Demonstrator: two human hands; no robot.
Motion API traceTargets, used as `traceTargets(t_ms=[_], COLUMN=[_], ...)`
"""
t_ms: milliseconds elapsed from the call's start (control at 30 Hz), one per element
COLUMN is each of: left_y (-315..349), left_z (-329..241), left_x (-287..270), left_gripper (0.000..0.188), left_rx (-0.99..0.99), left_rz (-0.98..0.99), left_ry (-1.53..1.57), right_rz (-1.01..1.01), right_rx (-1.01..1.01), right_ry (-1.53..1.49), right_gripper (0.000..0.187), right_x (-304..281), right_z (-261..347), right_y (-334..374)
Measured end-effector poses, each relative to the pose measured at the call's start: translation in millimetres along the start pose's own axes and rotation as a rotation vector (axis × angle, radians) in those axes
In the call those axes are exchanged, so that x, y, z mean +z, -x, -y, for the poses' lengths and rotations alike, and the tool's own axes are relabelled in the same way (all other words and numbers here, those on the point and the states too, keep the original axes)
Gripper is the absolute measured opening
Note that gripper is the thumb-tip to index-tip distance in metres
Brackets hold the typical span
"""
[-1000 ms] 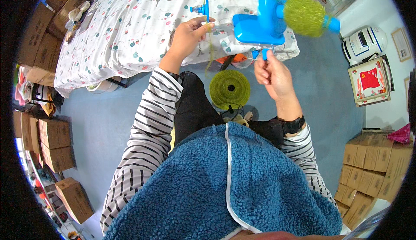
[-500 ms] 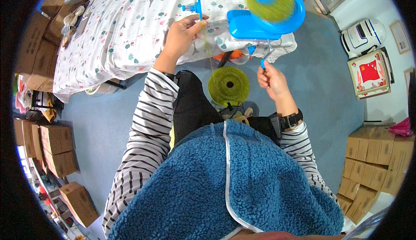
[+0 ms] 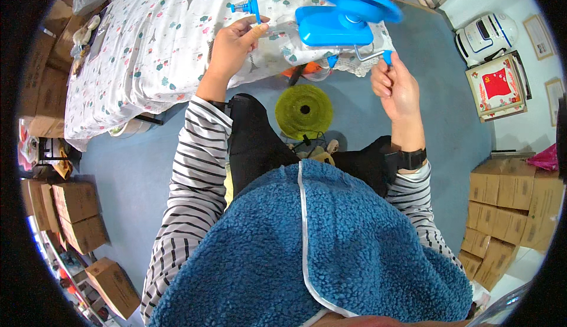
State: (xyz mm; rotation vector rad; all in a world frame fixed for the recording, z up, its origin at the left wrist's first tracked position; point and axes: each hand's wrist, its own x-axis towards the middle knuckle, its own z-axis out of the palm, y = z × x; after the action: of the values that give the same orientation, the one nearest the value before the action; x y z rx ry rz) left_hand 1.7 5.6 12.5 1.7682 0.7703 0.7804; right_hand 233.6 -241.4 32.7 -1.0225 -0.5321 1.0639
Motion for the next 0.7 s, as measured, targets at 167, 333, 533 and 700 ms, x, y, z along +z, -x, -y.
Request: traceTargets(t_ms=[167, 333, 533, 700], left_y=[1.6, 0.0, -1.6, -1.0], left_z=[-0.8, -1.2, -0.4, -0.6], left_x=[1.3, 1.4, 0.5, 0.5], left_gripper=[0.024, 0.024, 0.025, 0.025], left_rx=[0.013, -0.019, -0.023, -0.023], left_rz=[-0.012, -0.002, 0.001, -0.004], left_ry=[0.028, 0.068, 0.049, 0.055], right_rz=[0.112, 0.193, 0.143, -0.053], right_rx=[0.098, 0.164, 0.248, 0.259], right_ry=[0.011, 0.102, 0.181, 0.183], right_gripper=[0.041, 0.043, 0.045, 0.043], right_x=[35.8, 48.8, 17.8, -19.7], right_z=[-9.4, -43.9, -79.8, -77.9], right_y=[-0.6, -6.2, -10.1, -9.1])
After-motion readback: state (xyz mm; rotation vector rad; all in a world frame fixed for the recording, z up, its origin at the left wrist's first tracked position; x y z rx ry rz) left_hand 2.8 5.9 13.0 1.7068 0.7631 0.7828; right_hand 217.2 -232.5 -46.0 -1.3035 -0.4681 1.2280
